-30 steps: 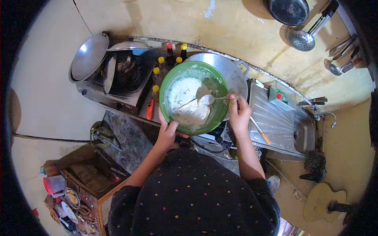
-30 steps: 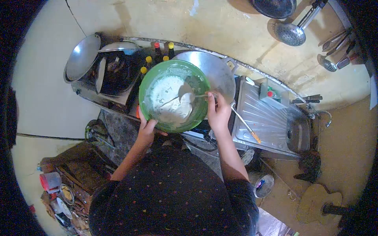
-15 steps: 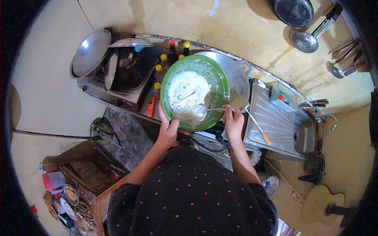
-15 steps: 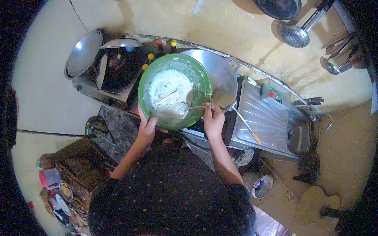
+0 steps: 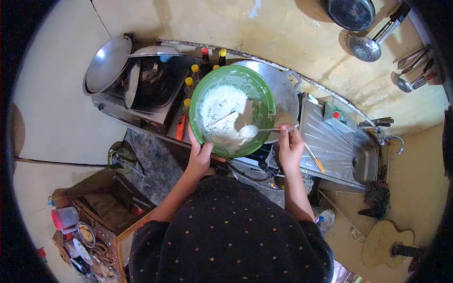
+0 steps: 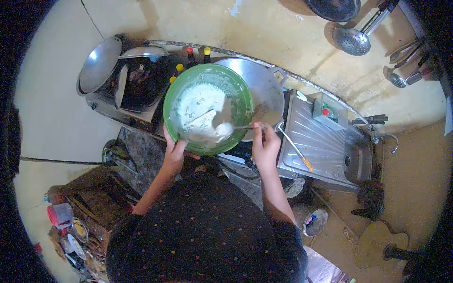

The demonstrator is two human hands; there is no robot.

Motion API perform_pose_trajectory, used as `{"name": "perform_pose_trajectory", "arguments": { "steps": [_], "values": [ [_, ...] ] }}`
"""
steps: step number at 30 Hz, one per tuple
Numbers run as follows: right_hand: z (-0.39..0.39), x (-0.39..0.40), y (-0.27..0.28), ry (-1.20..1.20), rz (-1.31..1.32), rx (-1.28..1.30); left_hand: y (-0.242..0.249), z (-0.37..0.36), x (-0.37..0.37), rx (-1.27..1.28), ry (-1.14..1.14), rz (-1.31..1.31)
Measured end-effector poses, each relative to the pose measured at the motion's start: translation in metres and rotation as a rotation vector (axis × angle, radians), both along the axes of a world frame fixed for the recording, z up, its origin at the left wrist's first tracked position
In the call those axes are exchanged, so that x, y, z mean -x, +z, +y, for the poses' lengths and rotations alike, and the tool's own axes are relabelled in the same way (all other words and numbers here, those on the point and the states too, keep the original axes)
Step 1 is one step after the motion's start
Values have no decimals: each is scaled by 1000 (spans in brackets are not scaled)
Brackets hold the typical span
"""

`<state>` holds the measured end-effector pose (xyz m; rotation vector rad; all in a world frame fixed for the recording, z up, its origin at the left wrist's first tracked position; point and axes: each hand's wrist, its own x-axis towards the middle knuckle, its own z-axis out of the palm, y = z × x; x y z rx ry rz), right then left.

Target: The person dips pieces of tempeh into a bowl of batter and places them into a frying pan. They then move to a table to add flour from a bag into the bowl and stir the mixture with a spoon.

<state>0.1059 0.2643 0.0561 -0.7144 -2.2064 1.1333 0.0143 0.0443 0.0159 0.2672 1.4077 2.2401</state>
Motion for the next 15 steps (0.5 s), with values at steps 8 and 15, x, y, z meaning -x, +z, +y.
{"name": "perform_pose_trajectory", "arguments": {
  "steps": [8, 15],
  "values": [
    [0, 15, 2, -2, 63, -223, 4, 2, -3, -9, 31, 12],
    [20, 27, 7, 54, 117, -461, 7, -1, -5, 4, 5, 28]
  ]
}}
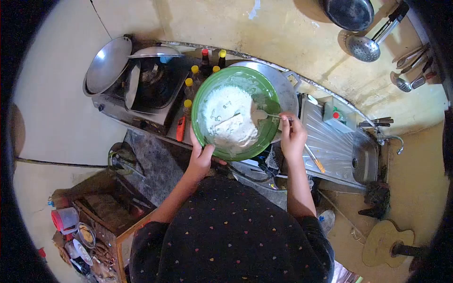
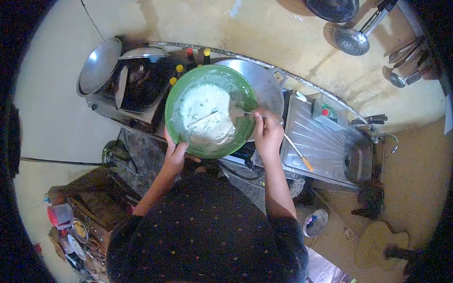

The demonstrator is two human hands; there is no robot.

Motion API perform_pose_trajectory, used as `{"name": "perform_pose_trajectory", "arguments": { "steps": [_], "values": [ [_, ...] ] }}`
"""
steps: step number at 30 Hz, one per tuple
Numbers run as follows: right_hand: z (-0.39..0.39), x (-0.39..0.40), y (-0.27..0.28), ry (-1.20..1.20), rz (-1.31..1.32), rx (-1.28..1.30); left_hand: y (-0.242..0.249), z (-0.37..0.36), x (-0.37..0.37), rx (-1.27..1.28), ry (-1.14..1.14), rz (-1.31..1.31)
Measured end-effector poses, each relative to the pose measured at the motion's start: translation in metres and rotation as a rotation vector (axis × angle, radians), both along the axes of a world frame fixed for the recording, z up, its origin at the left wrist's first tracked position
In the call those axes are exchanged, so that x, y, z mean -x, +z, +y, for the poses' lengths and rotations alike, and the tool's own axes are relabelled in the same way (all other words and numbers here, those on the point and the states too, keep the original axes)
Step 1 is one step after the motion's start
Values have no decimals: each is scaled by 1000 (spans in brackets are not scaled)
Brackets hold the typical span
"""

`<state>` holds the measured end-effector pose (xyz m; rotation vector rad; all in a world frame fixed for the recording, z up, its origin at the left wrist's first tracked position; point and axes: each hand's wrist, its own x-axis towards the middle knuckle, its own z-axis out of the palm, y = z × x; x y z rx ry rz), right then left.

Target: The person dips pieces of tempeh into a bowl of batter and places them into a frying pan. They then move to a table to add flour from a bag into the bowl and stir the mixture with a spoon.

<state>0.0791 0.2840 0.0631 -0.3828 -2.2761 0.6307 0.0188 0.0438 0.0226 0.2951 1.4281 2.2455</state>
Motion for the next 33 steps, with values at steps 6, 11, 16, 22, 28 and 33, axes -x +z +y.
{"name": "perform_pose_trajectory", "arguments": {
  "steps": [6, 11, 16, 22, 28, 33],
  "values": [
    [2, 6, 5, -3, -260, 258, -7, -2, -1, -4, -40, 35],
    [13, 8, -24, 46, -221, 628, -8, 3, -2, -2, -15, 21],
    [19, 5, -29, 69, -131, 958, -11, 5, 1, -4, -19, 19],
    [7, 6, -27, 70, 75, 958, -9, 4, 0, 1, -34, -55],
    [4, 3, -16, -21, 74, 498, 2, 5, 0, 17, -12, -45],
    [0, 3, 9, 121, 6, -209, -1, 4, 2, 9, -7, -32]
  ]
}}
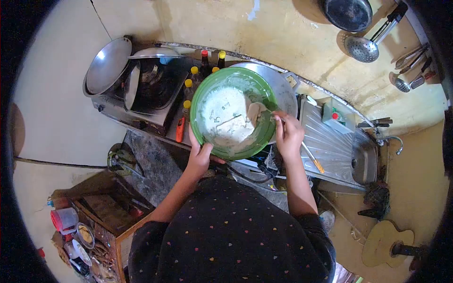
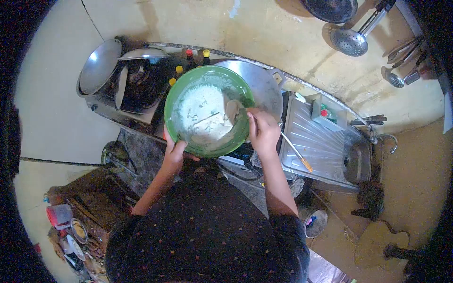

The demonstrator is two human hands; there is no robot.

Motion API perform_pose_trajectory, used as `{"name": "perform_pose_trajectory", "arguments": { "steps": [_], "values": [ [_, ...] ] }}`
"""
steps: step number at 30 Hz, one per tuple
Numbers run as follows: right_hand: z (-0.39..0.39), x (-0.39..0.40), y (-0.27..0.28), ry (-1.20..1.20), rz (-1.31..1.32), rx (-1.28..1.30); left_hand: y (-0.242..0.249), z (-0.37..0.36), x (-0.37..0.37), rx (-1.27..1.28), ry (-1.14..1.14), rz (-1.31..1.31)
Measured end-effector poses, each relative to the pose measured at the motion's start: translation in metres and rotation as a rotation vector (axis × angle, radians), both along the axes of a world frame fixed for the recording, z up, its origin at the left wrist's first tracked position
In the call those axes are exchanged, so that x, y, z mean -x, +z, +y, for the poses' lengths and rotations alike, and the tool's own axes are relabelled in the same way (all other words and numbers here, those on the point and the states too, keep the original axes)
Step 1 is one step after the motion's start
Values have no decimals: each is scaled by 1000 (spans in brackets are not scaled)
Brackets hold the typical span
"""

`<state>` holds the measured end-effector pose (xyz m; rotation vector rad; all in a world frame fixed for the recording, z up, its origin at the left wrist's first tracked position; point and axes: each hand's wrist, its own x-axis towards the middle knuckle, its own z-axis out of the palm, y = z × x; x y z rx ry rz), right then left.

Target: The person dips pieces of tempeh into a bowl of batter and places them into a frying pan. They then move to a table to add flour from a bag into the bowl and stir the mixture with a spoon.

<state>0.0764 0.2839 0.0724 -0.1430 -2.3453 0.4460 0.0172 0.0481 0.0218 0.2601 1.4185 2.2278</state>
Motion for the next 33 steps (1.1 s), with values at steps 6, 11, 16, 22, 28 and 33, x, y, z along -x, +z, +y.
{"name": "perform_pose_trajectory", "arguments": {
  "steps": [6, 11, 16, 22, 28, 33],
  "values": [
    [-10, -6, 3, -173, -36, 262, -6, 0, 1, -16, 12, 23],
    [-13, -7, -13, -75, -72, 205, -9, 0, 0, -10, 46, 7],
    [-13, -10, -19, -128, -74, 402, 0, -2, 0, 32, 52, -40],
    [-15, -8, -14, -259, -219, 356, -4, -1, 0, 30, 42, 60],
    [-3, 2, -15, -45, 1, 221, -6, -5, 3, 10, -20, 51],
    [15, 14, -13, 76, -84, 127, 0, -6, 3, 31, -25, 82]
  ]
}}
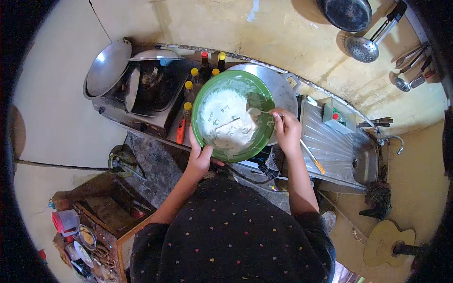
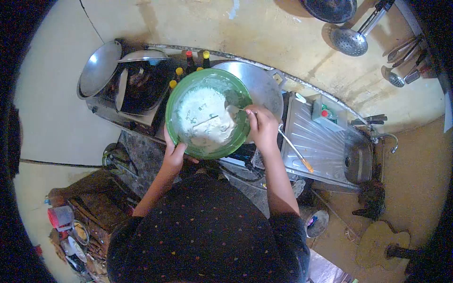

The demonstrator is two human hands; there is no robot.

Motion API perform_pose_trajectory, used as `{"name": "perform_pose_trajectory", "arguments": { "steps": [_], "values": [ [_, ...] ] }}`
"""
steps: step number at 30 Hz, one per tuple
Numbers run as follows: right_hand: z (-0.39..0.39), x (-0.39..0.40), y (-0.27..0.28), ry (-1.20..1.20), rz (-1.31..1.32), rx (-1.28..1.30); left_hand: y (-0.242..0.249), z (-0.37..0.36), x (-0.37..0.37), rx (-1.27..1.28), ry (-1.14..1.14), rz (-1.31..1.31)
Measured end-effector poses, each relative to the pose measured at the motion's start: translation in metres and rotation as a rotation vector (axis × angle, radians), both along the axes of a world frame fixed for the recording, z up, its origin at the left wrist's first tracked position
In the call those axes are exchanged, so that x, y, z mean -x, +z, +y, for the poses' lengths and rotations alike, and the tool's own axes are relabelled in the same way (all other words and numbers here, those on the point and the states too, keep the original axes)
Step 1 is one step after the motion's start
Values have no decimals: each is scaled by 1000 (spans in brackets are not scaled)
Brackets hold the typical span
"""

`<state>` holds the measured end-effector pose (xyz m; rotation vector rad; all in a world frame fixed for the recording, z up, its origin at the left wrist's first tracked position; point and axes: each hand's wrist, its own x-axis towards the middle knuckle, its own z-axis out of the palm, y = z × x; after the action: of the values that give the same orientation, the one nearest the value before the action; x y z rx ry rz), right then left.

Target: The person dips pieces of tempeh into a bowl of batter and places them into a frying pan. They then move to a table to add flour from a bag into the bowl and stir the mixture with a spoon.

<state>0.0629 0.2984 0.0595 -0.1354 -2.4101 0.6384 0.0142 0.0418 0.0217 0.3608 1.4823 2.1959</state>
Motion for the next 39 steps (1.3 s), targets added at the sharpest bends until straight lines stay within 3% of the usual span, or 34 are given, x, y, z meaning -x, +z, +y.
{"name": "perform_pose_trajectory", "arguments": {
  "steps": [6, 12, 18, 21, 27, 30, 33, 39],
  "values": [
    [15, 14, 6, 35, -278, 401, -1, -1, 3, 46, -17, 26],
    [28, 24, -9, 152, -363, 415, 2, -3, 0, 25, -18, -34],
    [30, 27, -20, 133, -252, 630, -1, -5, 1, 26, -8, -65],
    [21, 27, -25, 242, -327, 665, -6, -6, 1, 19, -11, -84],
    [24, 23, -28, 80, -370, 882, -5, -5, 1, 33, 23, -98],
    [18, 20, -36, 144, -410, 870, -1, -5, 1, 25, 24, -89],
    [17, 18, -39, 42, -369, 872, -7, -4, 0, 21, 44, -90],
    [18, 16, -32, -54, -257, 1140, -10, -3, 0, 27, 85, -119]
  ]
}}
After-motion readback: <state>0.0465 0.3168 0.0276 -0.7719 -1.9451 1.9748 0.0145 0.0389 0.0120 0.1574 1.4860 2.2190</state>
